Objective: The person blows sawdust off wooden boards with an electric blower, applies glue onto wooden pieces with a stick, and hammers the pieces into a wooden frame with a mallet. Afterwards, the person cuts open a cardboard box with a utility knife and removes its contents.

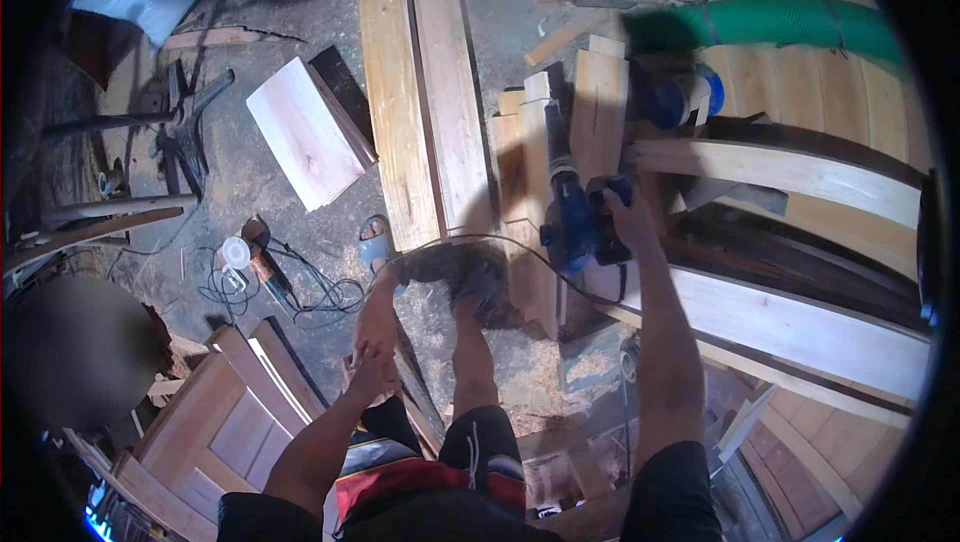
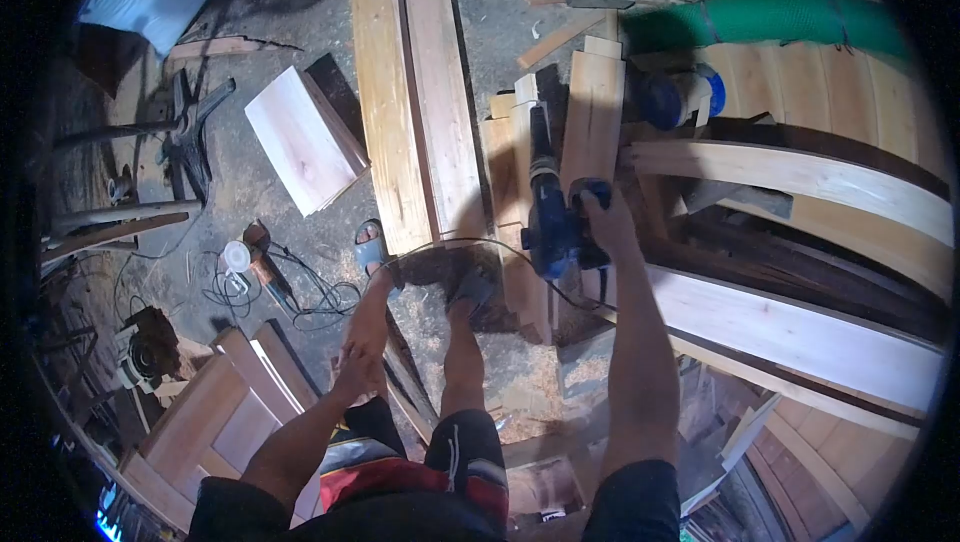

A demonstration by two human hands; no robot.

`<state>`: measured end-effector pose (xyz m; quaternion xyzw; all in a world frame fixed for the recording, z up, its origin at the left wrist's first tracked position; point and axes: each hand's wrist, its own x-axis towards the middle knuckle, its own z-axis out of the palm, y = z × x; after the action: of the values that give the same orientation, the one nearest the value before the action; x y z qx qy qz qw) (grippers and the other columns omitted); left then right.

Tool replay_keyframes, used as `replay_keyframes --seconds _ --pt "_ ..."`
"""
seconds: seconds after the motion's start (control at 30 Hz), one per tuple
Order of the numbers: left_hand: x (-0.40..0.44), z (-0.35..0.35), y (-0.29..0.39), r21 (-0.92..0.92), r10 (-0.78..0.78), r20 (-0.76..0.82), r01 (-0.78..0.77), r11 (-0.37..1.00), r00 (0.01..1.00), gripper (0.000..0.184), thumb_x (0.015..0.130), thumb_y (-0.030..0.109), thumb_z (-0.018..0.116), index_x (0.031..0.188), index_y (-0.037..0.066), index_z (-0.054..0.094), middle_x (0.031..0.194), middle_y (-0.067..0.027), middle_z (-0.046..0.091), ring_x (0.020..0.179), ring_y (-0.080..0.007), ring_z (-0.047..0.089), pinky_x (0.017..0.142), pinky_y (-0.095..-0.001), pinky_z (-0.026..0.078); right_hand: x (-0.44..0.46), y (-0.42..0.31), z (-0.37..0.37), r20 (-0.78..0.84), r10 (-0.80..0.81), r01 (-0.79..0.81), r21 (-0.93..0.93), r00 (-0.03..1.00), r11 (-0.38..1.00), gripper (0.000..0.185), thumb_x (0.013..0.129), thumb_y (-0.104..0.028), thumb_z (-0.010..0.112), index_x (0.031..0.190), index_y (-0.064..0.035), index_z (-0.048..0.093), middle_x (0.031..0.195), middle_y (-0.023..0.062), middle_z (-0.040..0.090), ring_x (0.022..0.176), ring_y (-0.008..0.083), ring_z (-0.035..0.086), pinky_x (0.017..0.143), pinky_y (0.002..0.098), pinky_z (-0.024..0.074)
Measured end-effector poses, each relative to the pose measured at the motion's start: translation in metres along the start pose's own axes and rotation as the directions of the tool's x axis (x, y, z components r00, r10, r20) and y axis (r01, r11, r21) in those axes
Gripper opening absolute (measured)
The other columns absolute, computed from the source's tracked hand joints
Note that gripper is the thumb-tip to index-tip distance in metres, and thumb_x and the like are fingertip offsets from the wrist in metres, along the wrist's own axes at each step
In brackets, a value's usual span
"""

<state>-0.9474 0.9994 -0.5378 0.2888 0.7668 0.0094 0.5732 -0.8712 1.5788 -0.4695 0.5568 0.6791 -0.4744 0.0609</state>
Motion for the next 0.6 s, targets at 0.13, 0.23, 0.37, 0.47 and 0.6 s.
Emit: replay_keyframes --seconds 0.13,0.23,0.37,0.47,0.6 --pt "0.004 -0.005 0.001 -0.046 0.032 -0.08 -0.036 0.998 0.996 0.078 0.065 0.043 0.084 0.136 0.02 0.06 0.152 -0.0166 0.041 0.145 -0.0412 0.03 0.109 -0.0677 0.025 -0.06 -0.025 0.051 -0.123 -0.148 0.124 -0.182 0.981 0.975 0.049 0.091 -0.03 0.071 0.128 -0.0009 0.058 0.111 0.019 0.07 0.102 0.0268 0.067 0.089 0.0396 0.0528" --pt "-0.003 -0.027 0.008 -0.19 0.075 -0.216 -0.117 0.975 0.973 0.064 0.075 0.034 0.08 0.133 0.013 0.061 0.14 -0.0184 0.053 0.135 -0.0391 0.045 0.108 -0.057 0.035 -0.112 -0.039 0.1 0.053 0.049 -0.054 0.107 0.997 0.993 0.064 0.087 -0.025 0.077 0.14 -0.0009 0.049 0.121 0.0215 0.066 0.11 0.0258 0.065 0.095 0.0381 0.0509" --pt "-0.035 -0.087 0.049 -0.604 0.026 -0.305 -0.214 0.768 0.952 0.04 0.092 0.016 0.068 0.128 0.003 0.058 0.122 -0.0174 0.064 0.112 -0.03 0.063 0.095 -0.0377 0.049 -0.171 -0.019 0.198 0.104 0.028 -0.08 0.531 0.994 0.844 0.089 0.084 -0.027 0.082 0.151 0.0034 0.032 0.133 0.0236 0.059 0.122 0.0303 0.059 0.106 0.0377 0.0444" --pt "-0.049 -0.144 0.11 -0.549 0.16 -0.469 -0.428 0.718 0.869 0.036 0.095 0.007 0.064 0.128 0.001 0.053 0.118 -0.0148 0.063 0.102 -0.0225 0.065 0.087 -0.0331 0.052 -0.191 -0.034 0.244 0.179 0.076 -0.158 0.505 0.981 0.849 0.092 0.086 -0.032 0.08 0.152 0.0048 0.027 0.132 0.0249 0.059 0.123 0.0308 0.058 0.107 0.0385 0.0442" --pt "-0.003 -0.145 0.123 -0.809 0.061 -0.395 -0.378 0.45 0.917 0.045 0.089 0.001 0.069 0.13 0.003 0.051 0.112 -0.0104 0.062 0.1 -0.019 0.064 0.085 -0.0339 0.054 -0.205 -0.045 0.271 0.328 -0.028 -0.165 0.543 0.944 0.823 0.088 0.088 -0.037 0.076 0.152 0.0039 0.03 0.131 0.0246 0.06 0.119 0.0301 0.061 0.104 0.0379 0.0458"
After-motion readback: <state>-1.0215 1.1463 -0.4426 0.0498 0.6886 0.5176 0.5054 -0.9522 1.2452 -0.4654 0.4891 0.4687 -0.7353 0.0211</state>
